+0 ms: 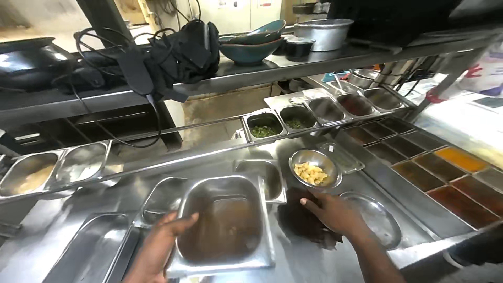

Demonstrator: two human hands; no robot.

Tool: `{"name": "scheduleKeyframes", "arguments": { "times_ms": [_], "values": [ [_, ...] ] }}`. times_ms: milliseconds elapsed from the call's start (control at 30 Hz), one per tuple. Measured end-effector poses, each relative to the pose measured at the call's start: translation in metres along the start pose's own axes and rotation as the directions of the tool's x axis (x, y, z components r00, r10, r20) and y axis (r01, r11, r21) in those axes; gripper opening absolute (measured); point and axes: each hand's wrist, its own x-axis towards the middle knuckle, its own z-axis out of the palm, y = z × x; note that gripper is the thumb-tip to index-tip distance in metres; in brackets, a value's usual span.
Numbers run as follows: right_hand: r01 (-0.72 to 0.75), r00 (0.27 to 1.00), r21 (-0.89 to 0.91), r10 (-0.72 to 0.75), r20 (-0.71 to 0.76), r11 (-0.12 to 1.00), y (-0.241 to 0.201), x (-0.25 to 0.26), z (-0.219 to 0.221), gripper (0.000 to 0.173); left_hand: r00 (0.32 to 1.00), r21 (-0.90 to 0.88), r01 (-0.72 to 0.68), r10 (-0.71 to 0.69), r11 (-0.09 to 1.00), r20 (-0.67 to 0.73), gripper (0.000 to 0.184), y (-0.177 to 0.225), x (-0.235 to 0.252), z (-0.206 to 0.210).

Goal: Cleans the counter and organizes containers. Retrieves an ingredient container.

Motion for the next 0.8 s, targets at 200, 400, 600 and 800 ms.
{"name": "scheduleKeyframes", "arguments": {
  "times_ms": [200,400,600,800],
  "values": [
    [0.116,0.989,0.486,-0.053,-0.141,0.866,-0.037,0.055,0.020,0.051,0.996,-0.172,-0.066,0.055,0.983,-0.071,0.018,0.044,0.034,0.017],
    [0.056,0.998,0.750,-0.010,-0.066,0.659,-0.070,0.075,0.057,0.019,0.990,-0.248,-0.103,0.077,0.963,-0.115,0.018,0.064,0.096,0.043],
    [0.061,0.996,0.880,0.036,-0.088,0.471,-0.063,0.081,0.052,0.013,0.986,-0.146,-0.113,0.093,0.983,-0.136,0.014,0.079,0.164,0.052],
    [0.209,0.976,0.885,-0.039,-0.213,0.416,-0.064,0.077,-0.014,0.019,0.976,-0.016,-0.160,0.156,0.987,-0.153,0.020,0.095,0.218,0.035]
  ]
}}
